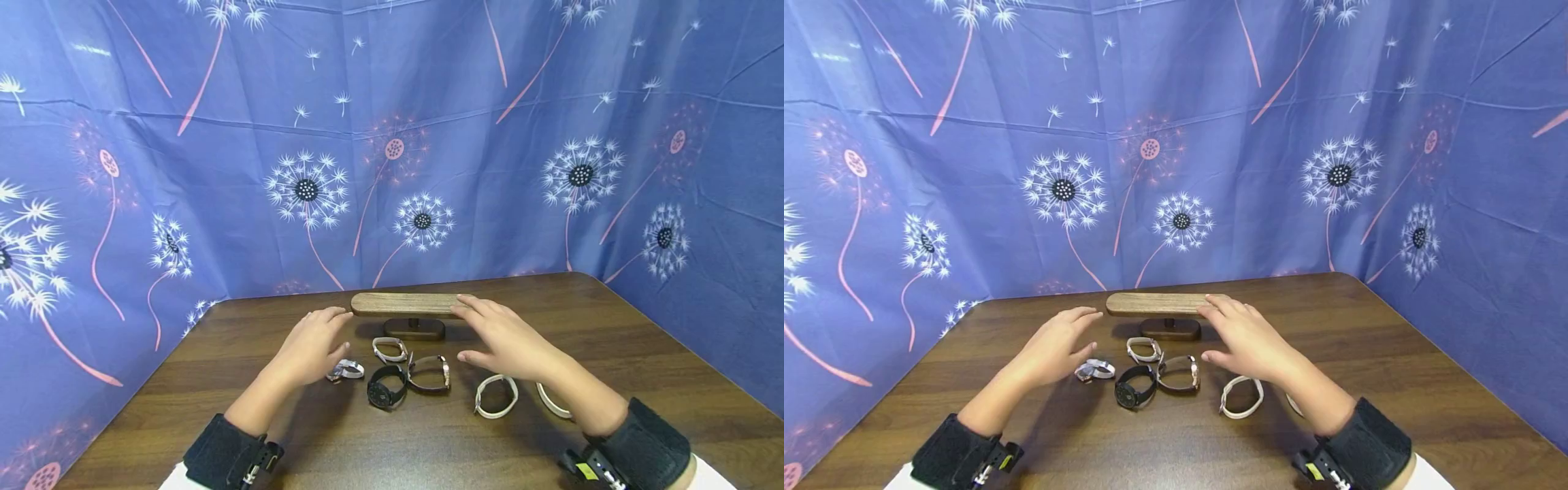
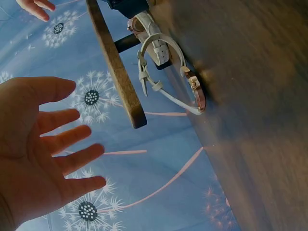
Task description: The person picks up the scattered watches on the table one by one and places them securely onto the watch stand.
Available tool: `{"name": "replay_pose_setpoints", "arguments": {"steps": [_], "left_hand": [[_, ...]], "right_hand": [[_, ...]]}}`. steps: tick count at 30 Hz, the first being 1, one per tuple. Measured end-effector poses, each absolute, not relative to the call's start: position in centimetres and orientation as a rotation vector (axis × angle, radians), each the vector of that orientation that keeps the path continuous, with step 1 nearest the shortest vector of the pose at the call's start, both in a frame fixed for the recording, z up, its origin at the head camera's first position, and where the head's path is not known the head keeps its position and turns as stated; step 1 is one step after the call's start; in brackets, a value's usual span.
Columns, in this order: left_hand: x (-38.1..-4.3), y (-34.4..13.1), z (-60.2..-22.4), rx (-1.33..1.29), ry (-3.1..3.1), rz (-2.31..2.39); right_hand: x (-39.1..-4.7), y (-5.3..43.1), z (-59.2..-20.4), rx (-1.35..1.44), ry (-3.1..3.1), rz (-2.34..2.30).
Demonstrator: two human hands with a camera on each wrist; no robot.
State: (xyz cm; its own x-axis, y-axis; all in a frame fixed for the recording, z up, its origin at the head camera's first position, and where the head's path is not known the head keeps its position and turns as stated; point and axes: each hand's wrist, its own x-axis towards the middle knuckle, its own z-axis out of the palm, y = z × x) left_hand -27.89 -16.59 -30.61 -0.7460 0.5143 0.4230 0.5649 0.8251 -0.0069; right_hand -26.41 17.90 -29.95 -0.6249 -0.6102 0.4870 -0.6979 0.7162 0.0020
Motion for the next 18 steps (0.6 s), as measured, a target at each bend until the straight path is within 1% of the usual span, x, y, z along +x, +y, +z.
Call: {"name": "replay_pose_setpoints", "arguments": {"steps": [10,18], "left_hand": [[-28.1,-16.9,-30.2,-0.785,-2.736,-0.313],[-30.1,-17.9,-31.9,-1.014,-2.795,-0.456]], "right_hand": [[-27.0,16.7,-30.0,1.062,-2.343,0.332],[-27.0,15.4,-30.0,1.030,-2.392,0.316]]}}
